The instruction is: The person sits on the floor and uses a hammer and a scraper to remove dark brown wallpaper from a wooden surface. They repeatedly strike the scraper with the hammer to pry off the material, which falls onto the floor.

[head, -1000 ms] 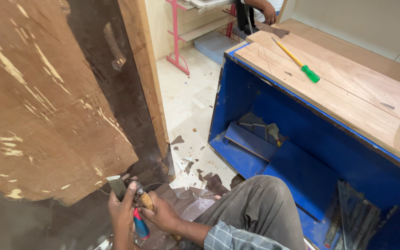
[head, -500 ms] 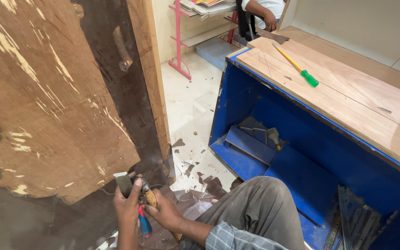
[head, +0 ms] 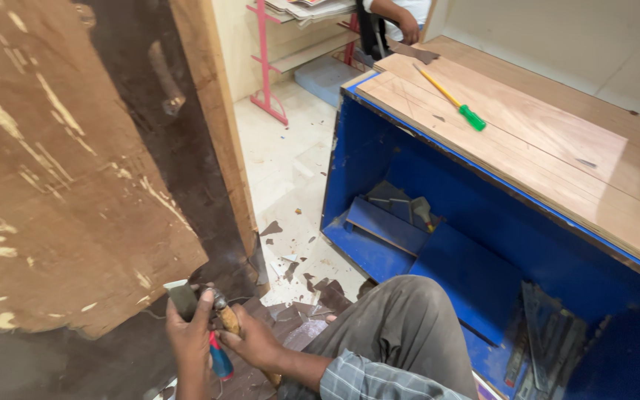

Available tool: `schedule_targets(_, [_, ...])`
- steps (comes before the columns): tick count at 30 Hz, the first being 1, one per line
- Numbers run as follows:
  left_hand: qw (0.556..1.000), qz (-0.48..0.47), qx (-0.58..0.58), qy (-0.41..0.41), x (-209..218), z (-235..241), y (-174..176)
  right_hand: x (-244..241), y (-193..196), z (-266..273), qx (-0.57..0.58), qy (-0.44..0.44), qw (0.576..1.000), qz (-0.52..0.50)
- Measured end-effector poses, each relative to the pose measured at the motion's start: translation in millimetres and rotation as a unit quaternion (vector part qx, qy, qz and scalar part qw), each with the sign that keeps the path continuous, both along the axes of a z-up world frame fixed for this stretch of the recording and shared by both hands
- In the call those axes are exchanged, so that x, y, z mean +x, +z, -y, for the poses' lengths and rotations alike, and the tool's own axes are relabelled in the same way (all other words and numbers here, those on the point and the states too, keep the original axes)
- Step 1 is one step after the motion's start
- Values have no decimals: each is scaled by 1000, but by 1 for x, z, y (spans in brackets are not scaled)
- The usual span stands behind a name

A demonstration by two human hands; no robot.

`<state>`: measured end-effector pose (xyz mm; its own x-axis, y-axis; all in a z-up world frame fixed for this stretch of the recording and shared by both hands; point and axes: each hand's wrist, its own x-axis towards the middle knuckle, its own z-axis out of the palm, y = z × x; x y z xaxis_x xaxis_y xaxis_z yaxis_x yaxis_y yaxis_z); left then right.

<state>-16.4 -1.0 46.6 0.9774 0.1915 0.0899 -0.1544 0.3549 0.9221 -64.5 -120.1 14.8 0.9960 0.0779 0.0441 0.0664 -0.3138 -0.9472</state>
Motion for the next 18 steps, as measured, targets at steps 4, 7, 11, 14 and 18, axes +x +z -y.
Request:
schedule_targets(4, [999,-52,-4,-13,-1,-3,1,0,0,1,-8,-3,1000,-12])
schedule_targets(7, [998,-61,-8,-7,1,-1,1,1,2,0,27,-2,1000,2])
schedule_targets(11, [1000,-25,-3,8,-1,0,0,1,6,0,39,6,999,-8])
schedule_targets(14, [1000,-22,-16,11,-2,0,3,1,10,1,36,13,999,-29])
schedule_targets(18, [999,-23,-21,11,-4,-1,4,1,11,1,19,19,999,-18])
